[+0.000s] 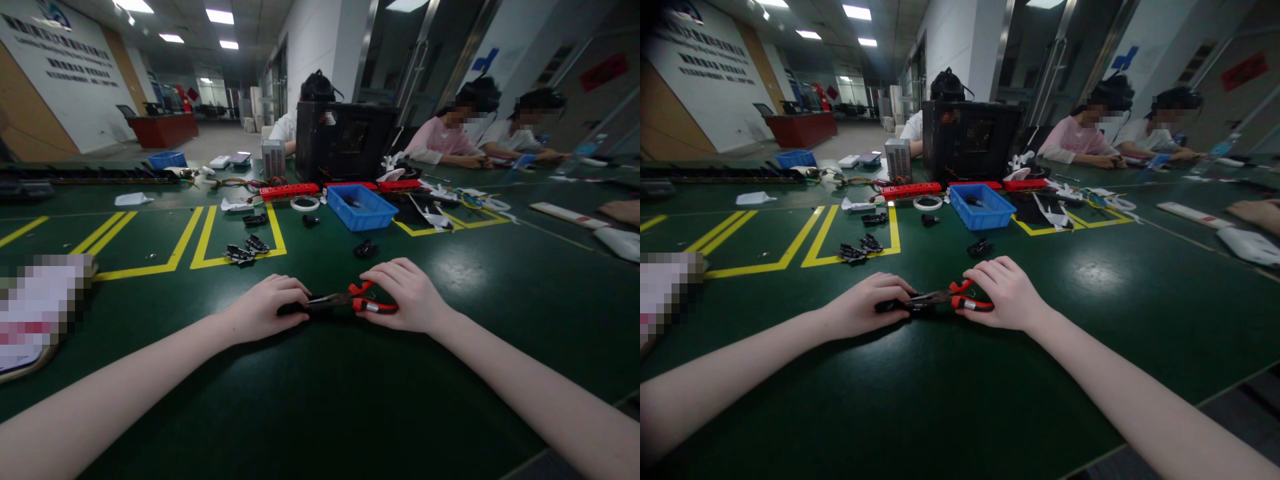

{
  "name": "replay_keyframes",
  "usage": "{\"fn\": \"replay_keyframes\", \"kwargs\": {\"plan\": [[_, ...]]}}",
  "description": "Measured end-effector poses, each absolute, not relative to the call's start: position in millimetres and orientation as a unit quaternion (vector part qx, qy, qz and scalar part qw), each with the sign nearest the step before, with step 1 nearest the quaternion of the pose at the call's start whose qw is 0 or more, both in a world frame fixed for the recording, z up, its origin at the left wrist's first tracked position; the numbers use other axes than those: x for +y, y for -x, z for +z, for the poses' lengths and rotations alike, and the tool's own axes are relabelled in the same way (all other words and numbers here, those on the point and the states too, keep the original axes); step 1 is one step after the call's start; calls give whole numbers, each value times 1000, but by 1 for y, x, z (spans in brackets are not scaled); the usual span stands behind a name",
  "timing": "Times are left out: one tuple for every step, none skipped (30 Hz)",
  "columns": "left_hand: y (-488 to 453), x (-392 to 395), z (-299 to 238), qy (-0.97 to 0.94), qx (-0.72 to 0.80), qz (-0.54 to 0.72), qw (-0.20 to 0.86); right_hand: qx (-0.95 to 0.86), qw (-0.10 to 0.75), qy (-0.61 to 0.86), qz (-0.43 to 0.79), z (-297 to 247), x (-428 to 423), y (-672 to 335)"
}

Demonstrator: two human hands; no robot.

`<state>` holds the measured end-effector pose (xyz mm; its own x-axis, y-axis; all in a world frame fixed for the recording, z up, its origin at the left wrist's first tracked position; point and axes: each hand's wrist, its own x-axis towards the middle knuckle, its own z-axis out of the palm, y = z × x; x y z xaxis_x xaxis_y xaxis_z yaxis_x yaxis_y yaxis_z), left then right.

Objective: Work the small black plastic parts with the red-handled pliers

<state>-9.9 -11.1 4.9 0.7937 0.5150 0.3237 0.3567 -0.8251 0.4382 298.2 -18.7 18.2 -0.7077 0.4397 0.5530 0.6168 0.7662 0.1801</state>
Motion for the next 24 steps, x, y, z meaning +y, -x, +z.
{"fn": "replay_keyframes", "kwargs": {"plan": [[10, -11, 5, -930, 235, 217, 180, -907, 247, 294, -176, 18, -19, -298], [10, -11, 5, -931, 235, 215, 180, -906, 246, 296, -175, 18, -19, -298], [10, -11, 5, -931, 236, 211, 181, -906, 245, 297, -177, 19, -19, -298], [10, -11, 5, -932, 237, 208, 180, -906, 243, 296, -180, 19, -19, -299], [10, -11, 5, -932, 239, 205, 179, -907, 242, 293, -182, 19, -18, -299], [10, -11, 5, -932, 240, 203, 179, -908, 241, 291, -184, 19, -18, -299], [10, -11, 5, -932, 242, 202, 178, -908, 240, 289, -184, 19, -18, -299], [10, -11, 5, -932, 243, 202, 177, -910, 238, 288, -182, 18, -17, -300], [10, -11, 4, -931, 245, 202, 178, -910, 237, 289, -179, 18, -17, -300], [10, -11, 4, -931, 246, 203, 179, -911, 235, 290, -175, 18, -16, -300], [10, -10, 4, -930, 247, 202, 181, -911, 235, 292, -170, 17, -16, -300], [10, -10, 4, -930, 247, 203, 184, -912, 235, 292, -166, 17, -16, -300], [10, -10, 4, -929, 247, 203, 187, -913, 234, 293, -162, 17, -15, -299], [10, -10, 5, -928, 246, 203, 191, -913, 234, 294, -159, 17, -15, -299], [10, -10, 5, -927, 246, 204, 194, -913, 233, 294, -157, 17, -15, -299], [10, -10, 5, -927, 245, 206, 197, -914, 231, 294, -157, 17, -16, -299], [10, -10, 5, -927, 243, 207, 199, -915, 229, 294, -158, 17, -16, -299], [10, -10, 5, -926, 242, 208, 201, -915, 227, 293, -160, 17, -17, -299], [10, -10, 5, -926, 241, 208, 203, -916, 224, 292, -162, 17, -17, -299], [10, -10, 4, -925, 241, 210, 204, -916, 223, 291, -165, 17, -18, -299], [11, -9, 4, -925, 242, 210, 205, -916, 222, 291, -167, 17, -18, -299], [11, -9, 3, -924, 242, 212, 207, -915, 223, 291, -169, 16, -19, -299], [11, -9, 3, -923, 244, 212, 209, -913, 226, 293, -170, 16, -19, -299], [11, -9, 2, -922, 244, 213, 210, -912, 228, 295, -172, 15, -19, -298]]}}
